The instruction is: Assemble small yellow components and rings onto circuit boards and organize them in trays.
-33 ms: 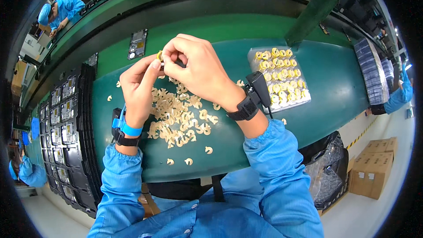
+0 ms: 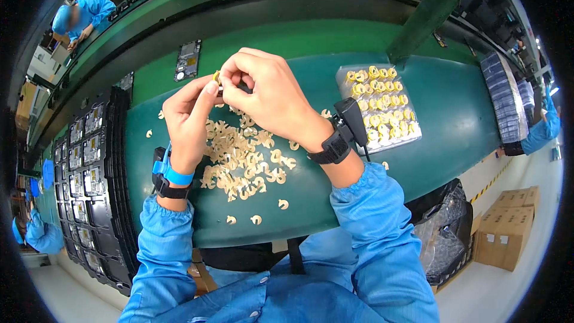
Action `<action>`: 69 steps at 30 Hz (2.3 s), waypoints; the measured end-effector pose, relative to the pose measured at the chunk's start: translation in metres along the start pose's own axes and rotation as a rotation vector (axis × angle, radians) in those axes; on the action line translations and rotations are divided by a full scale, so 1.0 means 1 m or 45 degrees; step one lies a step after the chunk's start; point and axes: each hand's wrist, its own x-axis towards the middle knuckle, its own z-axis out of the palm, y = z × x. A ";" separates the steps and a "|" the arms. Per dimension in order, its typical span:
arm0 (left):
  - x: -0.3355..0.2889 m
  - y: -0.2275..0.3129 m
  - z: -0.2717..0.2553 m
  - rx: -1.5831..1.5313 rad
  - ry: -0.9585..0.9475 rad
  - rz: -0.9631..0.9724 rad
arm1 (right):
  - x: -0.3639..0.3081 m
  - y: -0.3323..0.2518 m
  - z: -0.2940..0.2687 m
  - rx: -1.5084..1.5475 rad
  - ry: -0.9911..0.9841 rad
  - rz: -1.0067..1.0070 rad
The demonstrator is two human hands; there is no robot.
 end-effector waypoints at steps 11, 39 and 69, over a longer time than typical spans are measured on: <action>0.007 0.000 -0.015 0.032 0.124 0.083 | -0.001 -0.005 -0.036 -0.108 -0.299 0.295; 0.002 0.002 -0.006 -0.026 0.005 0.001 | -0.002 0.002 -0.002 0.126 0.067 0.100; 0.004 -0.013 -0.008 -0.405 -0.070 -0.262 | -0.003 -0.018 -0.002 -0.226 0.018 0.080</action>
